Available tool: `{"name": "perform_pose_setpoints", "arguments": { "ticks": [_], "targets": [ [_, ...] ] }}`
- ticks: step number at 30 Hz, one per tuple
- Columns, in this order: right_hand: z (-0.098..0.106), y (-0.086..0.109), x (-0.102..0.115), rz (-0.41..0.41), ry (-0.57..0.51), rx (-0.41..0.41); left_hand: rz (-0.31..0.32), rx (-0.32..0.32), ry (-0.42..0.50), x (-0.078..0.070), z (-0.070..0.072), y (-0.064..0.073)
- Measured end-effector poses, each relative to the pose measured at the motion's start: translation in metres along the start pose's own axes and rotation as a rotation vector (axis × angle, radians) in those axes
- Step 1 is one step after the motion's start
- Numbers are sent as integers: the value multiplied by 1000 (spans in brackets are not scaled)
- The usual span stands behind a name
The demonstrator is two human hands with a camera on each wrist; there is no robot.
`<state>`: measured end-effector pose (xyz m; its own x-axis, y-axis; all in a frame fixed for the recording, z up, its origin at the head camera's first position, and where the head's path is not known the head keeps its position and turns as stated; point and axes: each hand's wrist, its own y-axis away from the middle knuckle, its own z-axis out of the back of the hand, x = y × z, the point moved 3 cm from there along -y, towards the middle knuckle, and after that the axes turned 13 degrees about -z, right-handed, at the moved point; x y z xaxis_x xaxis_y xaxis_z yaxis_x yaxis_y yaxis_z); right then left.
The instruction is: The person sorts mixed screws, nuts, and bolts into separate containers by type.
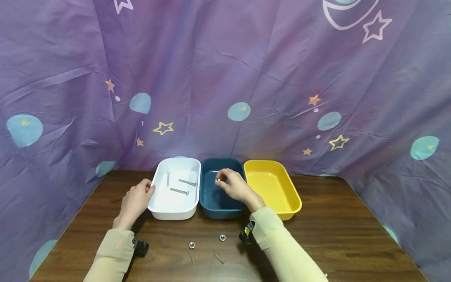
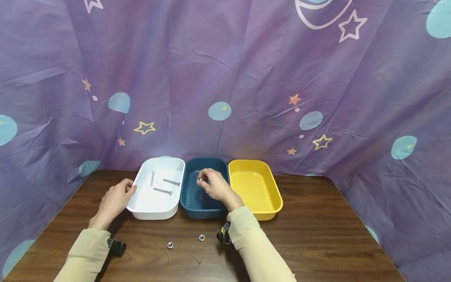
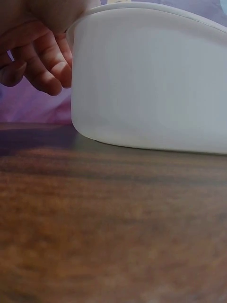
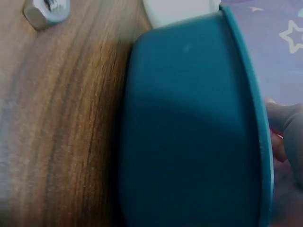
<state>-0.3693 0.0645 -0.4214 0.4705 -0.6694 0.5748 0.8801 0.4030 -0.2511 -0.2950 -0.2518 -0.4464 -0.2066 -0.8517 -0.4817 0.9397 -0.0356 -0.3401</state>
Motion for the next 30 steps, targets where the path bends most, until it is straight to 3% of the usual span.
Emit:
{"name": "perform_pose_setpoints", "arguments": {
  "ticks": [9, 15, 20, 30],
  "targets": [
    [-7, -14, -12, -11, 161, 60, 2, 9, 1, -2, 0, -3],
    [-9, -18, -15, -53, 206, 99, 7, 10, -8, 0, 1, -1],
    [-10, -21, -17, -97, 199, 106, 12, 6, -9, 0, 0, -1],
    [-11, -24, -19, -172, 73, 97, 12, 6, -10, 0, 0, -1]
  ]
}}
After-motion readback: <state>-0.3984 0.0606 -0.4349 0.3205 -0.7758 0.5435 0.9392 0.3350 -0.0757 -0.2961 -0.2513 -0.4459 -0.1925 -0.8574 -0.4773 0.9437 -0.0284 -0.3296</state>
